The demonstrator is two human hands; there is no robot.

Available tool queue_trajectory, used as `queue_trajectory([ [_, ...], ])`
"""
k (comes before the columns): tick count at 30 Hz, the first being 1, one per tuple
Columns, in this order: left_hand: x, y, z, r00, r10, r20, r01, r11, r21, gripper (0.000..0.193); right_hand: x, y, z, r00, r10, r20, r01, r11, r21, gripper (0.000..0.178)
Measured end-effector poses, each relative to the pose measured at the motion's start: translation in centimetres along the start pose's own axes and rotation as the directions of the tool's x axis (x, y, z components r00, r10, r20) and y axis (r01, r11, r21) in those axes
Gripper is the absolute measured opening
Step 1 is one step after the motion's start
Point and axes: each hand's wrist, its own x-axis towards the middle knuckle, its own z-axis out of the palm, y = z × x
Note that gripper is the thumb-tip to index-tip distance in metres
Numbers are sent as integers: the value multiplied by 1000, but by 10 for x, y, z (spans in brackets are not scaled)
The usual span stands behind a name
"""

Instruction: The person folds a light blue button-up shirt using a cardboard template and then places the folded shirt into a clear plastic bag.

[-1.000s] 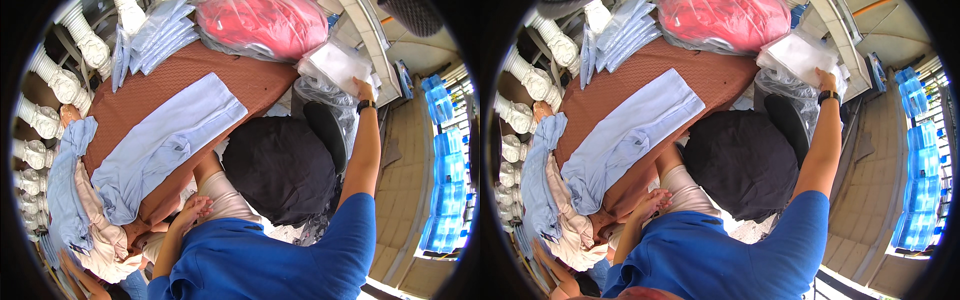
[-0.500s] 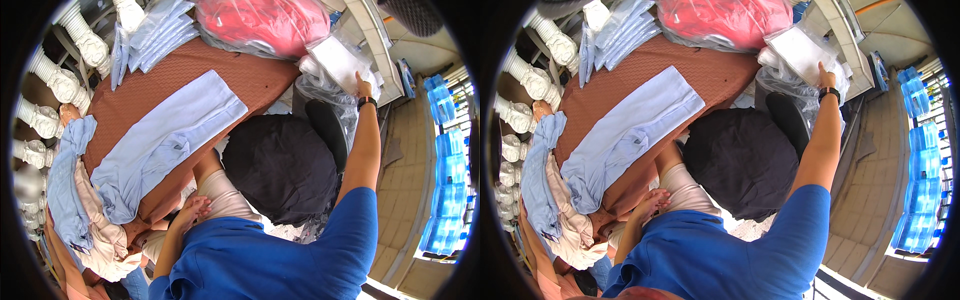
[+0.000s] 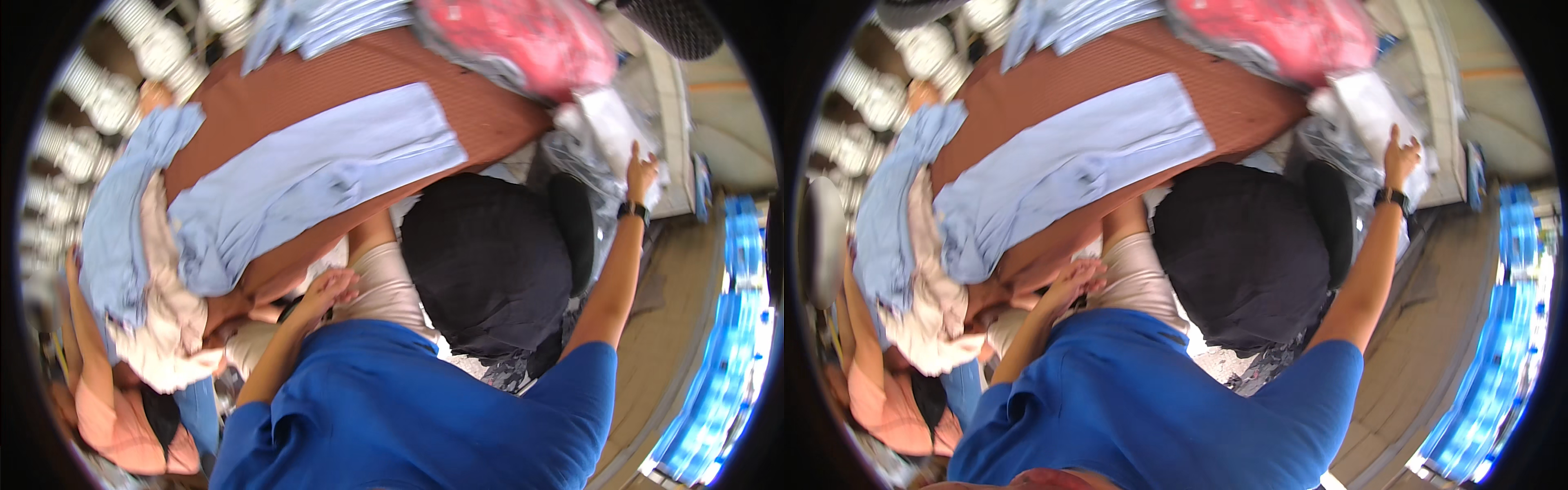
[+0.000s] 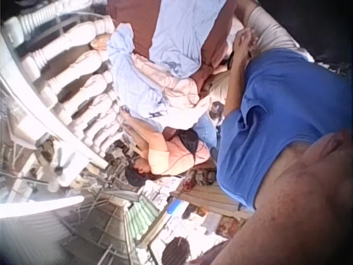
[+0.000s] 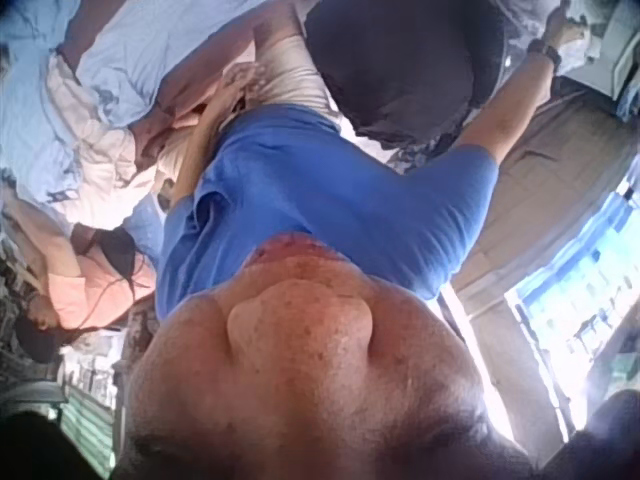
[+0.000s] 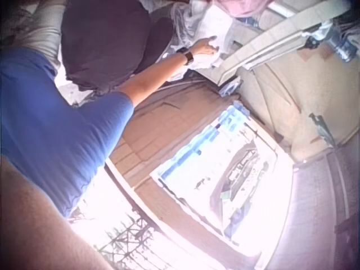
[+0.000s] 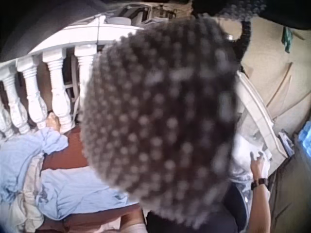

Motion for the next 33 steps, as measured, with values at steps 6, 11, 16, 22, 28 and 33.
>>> queue_trajectory([
  [6, -40, 49, -18, 756, 616, -221, -492, 758, 429, 18, -160, -158, 3, 852, -512, 110, 421, 795, 438, 59],
  [11, -92, 105, -77, 414, 864, -287, -186, 389, 902, 24, -280, -280, 11, 398, -910, 114, 664, 372, 648, 39],
  [16, -122, 126, -124, 422, 887, -185, -12, 209, 978, 36, -347, -342, 55, 254, -956, 148, 635, 280, 720, 37],
  [22, -133, 104, -117, 638, 747, -187, 115, 147, 982, 57, -387, -369, 78, 267, -949, 170, 579, 299, 759, 37],
  [28, -138, 97, -142, 541, 833, -116, 165, 30, 986, 40, -460, -403, 25, 47, -994, 102, 408, 113, 906, 56],
  [33, -170, 129, -99, 588, 780, -215, 39, 238, 970, 33, -529, -430, -45, -35, -999, 27, 231, 18, 973, 91],
])
